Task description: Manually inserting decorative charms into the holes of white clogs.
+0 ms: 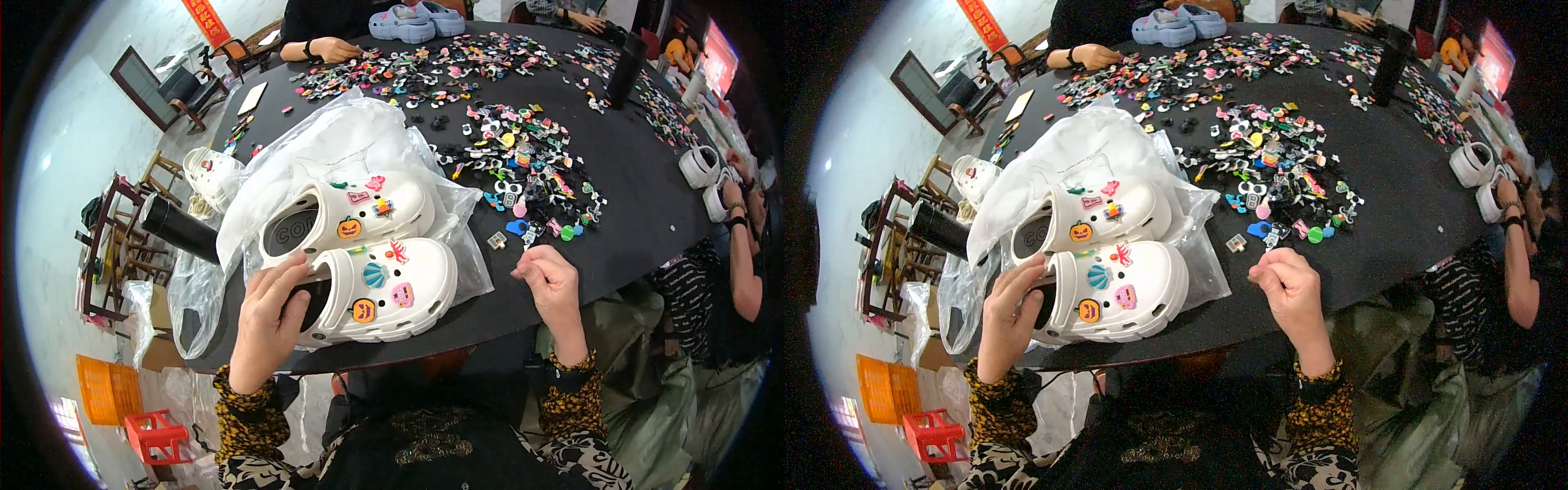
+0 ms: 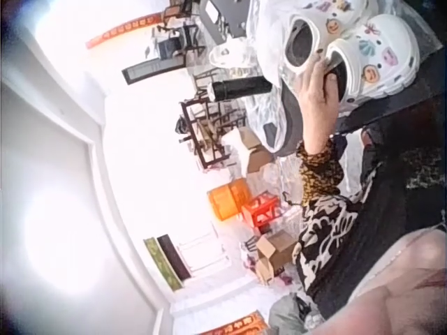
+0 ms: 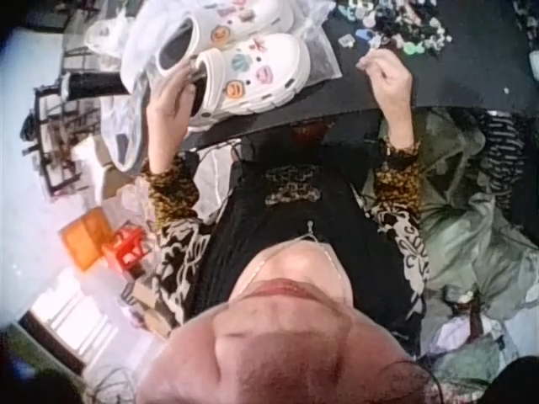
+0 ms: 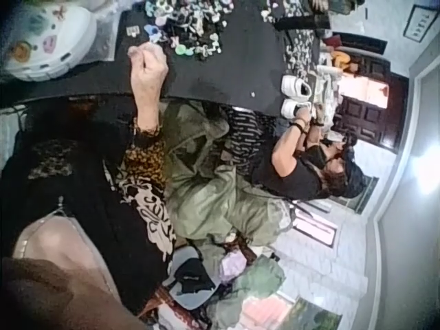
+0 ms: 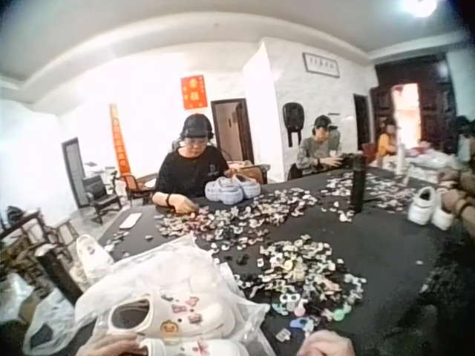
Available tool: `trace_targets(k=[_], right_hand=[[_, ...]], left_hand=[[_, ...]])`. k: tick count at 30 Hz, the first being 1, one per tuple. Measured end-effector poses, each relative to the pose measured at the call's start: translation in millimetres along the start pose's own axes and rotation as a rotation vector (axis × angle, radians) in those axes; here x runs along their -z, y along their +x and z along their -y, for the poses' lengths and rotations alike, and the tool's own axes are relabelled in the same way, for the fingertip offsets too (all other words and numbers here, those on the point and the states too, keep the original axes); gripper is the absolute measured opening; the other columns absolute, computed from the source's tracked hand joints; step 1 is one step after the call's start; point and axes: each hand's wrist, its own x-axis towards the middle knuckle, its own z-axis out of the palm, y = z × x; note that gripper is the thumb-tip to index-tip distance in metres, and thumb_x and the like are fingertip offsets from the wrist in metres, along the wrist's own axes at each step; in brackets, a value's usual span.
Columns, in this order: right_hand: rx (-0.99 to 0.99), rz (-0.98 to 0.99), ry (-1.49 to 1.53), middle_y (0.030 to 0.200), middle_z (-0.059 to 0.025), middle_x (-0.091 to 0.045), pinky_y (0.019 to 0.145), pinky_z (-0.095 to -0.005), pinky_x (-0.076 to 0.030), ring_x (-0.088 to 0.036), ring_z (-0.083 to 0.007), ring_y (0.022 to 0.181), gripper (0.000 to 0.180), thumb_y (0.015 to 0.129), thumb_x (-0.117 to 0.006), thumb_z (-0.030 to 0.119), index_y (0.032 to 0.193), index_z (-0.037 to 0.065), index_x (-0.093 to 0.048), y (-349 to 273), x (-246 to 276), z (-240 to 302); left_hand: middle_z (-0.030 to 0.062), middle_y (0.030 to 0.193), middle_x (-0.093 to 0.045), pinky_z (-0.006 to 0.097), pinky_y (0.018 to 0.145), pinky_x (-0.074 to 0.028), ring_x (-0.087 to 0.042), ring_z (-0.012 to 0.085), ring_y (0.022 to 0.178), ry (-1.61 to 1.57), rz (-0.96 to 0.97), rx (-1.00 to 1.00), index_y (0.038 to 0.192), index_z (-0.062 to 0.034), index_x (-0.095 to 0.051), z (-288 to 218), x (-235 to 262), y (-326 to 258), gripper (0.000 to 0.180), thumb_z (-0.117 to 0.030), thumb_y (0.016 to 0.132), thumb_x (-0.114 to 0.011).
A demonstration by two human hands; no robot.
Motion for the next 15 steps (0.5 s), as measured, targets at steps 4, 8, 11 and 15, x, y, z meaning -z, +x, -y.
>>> trace_targets(k=[4, 8, 11, 15], right_hand=[[-0.148, -0.047, 0.151, 0.079, -0.0080, -0.062, 0.062, -0.0244, -0.045, -0.058, -0.0142, 0.070, 0.017, 0.087, -0.070, 0.013, 0.083, -0.003, -0.066, -3, 0, -2], [-0.148, -0.079, 0.120, 0.077, -0.0022, -0.061, 0.061, -0.0217, -0.043, -0.053, -0.0081, 0.065, 0.012, 0.087, -0.069, 0.009, 0.085, -0.002, -0.065, -1, -3, 4], [-0.281, -0.106, 0.195, 0.075, 0.0018, -0.059, 0.060, -0.0201, -0.041, -0.050, -0.0041, 0.065, 0.008, 0.088, -0.068, 0.006, 0.086, -0.001, -0.065, 0, -5, 9], [-0.346, -0.124, 0.170, 0.070, 0.0034, -0.057, 0.056, -0.0196, -0.039, -0.048, -0.0027, 0.063, 0.014, 0.091, -0.067, 0.012, 0.085, 0.000, -0.065, -2, 0, 8]], left_hand=[[0.0141, 0.112, -0.065, 0.039, 0.093, -0.042, -0.058, 0.0306, 0.104, -0.044, -0.107, 0.128, 0.114, -0.0002, -0.063, 2, -22, -7, 0.034, 0.000, 0.080, -0.063], [0.0126, 0.109, -0.066, 0.038, 0.091, -0.041, -0.057, 0.0292, 0.101, 0.034, -0.173, 0.110, 0.114, -0.0022, -0.064, 6, -27, -14, 0.037, 0.000, 0.078, -0.064], [0.0125, 0.109, -0.066, 0.038, 0.091, -0.041, -0.057, 0.0288, 0.101, 0.023, -0.173, 0.101, 0.114, -0.0019, -0.064, 7, -28, -10, 0.036, 0.000, 0.078, -0.064], [0.0120, 0.110, -0.066, 0.038, 0.091, -0.041, -0.057, 0.0291, 0.102, 0.008, -0.172, 0.100, 0.113, -0.0011, -0.064, 6, -28, -9, 0.035, 0.000, 0.078, -0.064]])
